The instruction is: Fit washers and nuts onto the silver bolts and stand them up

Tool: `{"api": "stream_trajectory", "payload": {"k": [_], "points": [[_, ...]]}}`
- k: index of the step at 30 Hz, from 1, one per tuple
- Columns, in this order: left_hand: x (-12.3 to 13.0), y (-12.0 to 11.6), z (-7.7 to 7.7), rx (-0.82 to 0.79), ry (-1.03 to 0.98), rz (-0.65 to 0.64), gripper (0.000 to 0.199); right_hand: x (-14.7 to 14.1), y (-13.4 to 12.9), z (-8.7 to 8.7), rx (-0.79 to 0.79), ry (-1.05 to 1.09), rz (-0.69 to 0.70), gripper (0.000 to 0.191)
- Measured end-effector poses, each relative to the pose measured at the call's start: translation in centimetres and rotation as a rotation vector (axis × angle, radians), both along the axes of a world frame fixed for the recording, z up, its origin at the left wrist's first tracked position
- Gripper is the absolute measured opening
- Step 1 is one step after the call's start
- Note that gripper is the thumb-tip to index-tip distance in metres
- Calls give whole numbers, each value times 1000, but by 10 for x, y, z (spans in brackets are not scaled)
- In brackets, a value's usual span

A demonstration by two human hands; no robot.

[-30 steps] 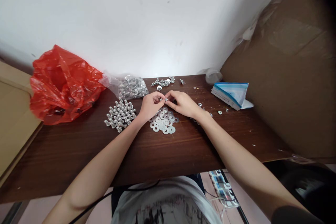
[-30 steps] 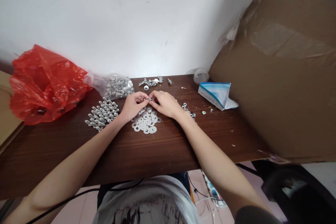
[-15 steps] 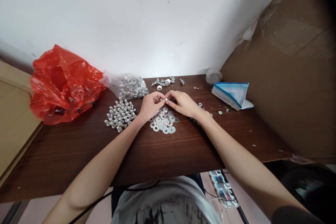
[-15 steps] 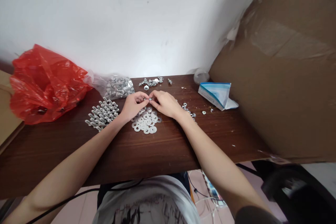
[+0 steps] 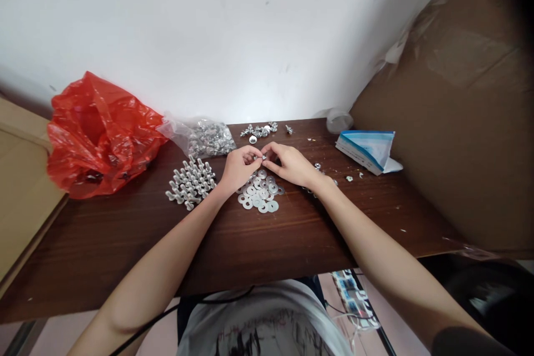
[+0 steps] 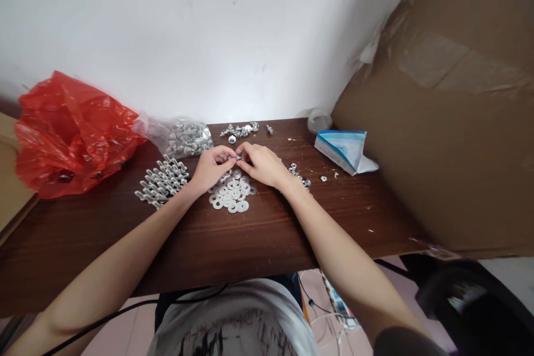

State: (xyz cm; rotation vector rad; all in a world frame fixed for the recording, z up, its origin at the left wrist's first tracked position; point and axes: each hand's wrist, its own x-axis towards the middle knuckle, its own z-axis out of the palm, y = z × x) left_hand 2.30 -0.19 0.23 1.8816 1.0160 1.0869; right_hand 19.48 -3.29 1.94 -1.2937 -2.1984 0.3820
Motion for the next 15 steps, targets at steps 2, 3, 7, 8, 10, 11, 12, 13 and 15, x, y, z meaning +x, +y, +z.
{"api": "stream_trajectory", "payload": {"k": [2, 3, 7, 8, 10, 11, 12, 13, 15], "points": [[0, 0, 1, 2, 0, -3, 6, 0, 0, 0, -2, -2, 7, 23], [0, 0, 1, 3, 2, -3, 6, 0, 0, 0, -1, -8, 8, 22], [0, 0, 1, 0, 12, -3, 6, 2, 1, 0, 14, -38, 1, 16], [0, 0, 1, -4, 13, -3, 7, 2, 1, 0, 17, -42, 0, 16], [0, 0, 0, -6, 9, -3, 6, 2, 1, 0, 17, -44, -4, 16], [0, 0, 0, -5, 7, 0, 6, 2, 1, 0, 17, -43, -5, 17], [0, 0, 0, -3, 4, 2, 6, 1, 1, 0, 17, -42, -7, 16], [0, 1, 0, -3, 1, 5, 6, 1, 1, 0, 18, -41, -8, 16], [0, 1, -1, -6, -4, 8, 6, 0, 1, 0, 19, -37, -11, 17]]}}
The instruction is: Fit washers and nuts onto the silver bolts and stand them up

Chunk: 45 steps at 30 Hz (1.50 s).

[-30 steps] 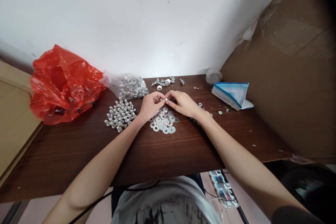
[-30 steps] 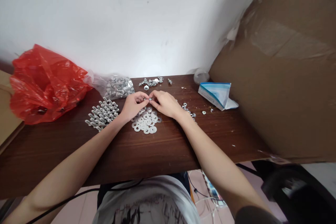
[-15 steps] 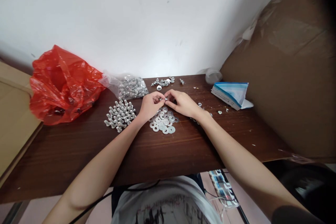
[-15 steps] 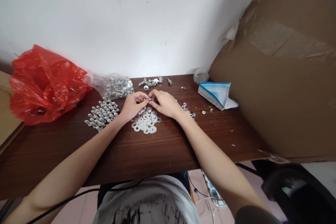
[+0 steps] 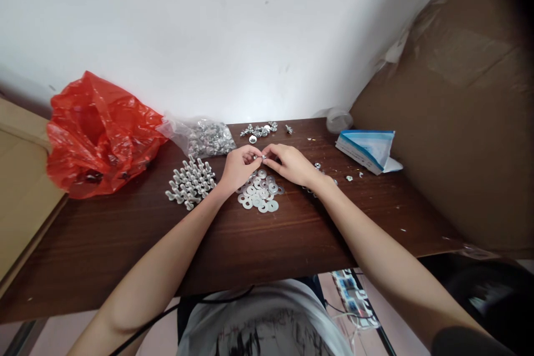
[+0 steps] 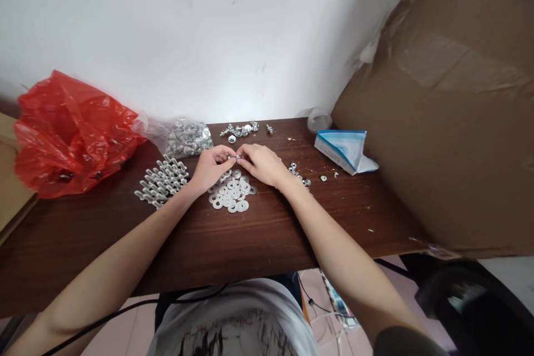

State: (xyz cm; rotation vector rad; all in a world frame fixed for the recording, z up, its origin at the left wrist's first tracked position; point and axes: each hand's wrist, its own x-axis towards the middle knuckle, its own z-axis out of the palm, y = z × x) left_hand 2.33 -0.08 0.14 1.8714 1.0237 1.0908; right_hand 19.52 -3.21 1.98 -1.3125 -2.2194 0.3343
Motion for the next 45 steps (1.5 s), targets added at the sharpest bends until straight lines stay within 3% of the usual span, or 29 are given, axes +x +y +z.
{"api": "stream_trajectory", "payload": {"k": [6, 45], "points": [[0, 0, 0, -7, -12, -11, 5, 0, -1, 0, -20, 24, 5, 25], [-3, -4, 4, -23, 25, 2, 6, -4, 1, -4, 37, 0, 11, 14]]}}
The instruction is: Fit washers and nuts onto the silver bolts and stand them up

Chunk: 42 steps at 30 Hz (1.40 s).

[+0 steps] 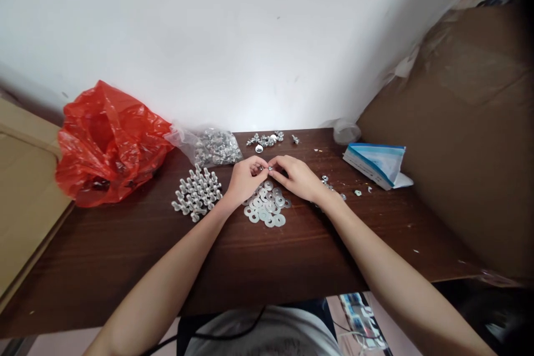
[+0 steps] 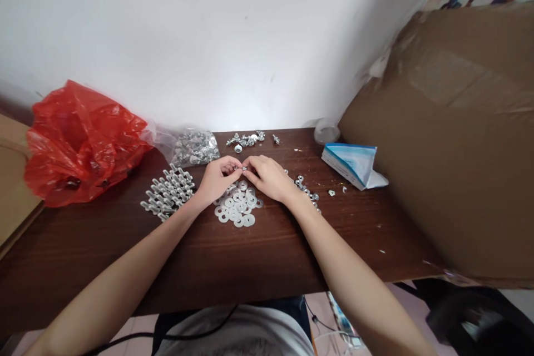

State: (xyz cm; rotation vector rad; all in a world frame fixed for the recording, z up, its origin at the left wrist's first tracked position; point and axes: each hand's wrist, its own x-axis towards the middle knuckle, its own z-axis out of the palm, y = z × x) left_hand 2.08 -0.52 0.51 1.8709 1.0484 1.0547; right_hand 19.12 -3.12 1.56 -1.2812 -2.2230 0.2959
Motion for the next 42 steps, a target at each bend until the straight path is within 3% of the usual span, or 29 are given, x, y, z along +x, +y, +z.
{"api": "stream_trajectory", "payload": {"k": [16, 42], "points": [[-4, 0, -3, -1, 24, 34, 14, -4, -1, 2, -55, 109, -16, 12], [-3, -5, 0, 51, 174, 29, 12, -2, -1, 0, -60, 68, 15, 8]]}}
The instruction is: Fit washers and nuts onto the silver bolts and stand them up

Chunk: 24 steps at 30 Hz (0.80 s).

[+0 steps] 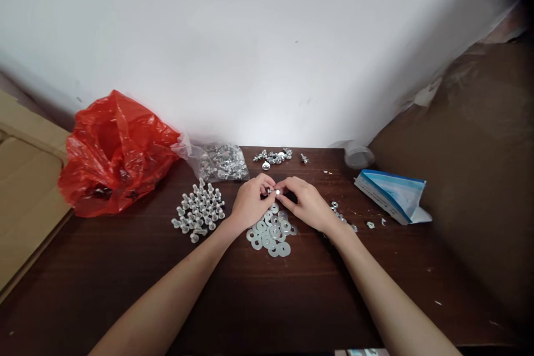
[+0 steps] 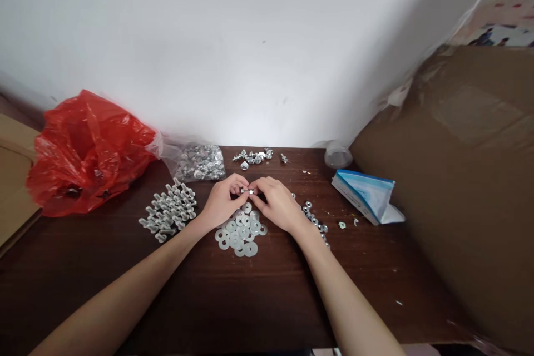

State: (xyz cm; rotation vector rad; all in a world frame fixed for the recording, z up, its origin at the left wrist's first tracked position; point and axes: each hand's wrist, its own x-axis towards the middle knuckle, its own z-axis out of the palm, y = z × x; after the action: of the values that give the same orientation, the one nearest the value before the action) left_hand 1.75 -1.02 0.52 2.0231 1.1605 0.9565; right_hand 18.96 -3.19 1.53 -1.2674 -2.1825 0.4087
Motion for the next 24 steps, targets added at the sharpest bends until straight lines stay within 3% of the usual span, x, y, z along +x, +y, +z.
{"api": "stream_trajectory", "payload": {"k": [24], "points": [[-1, 0, 0, 20, 4, -24, 10, 0, 0, -1, 22, -4, 14, 8]]}}
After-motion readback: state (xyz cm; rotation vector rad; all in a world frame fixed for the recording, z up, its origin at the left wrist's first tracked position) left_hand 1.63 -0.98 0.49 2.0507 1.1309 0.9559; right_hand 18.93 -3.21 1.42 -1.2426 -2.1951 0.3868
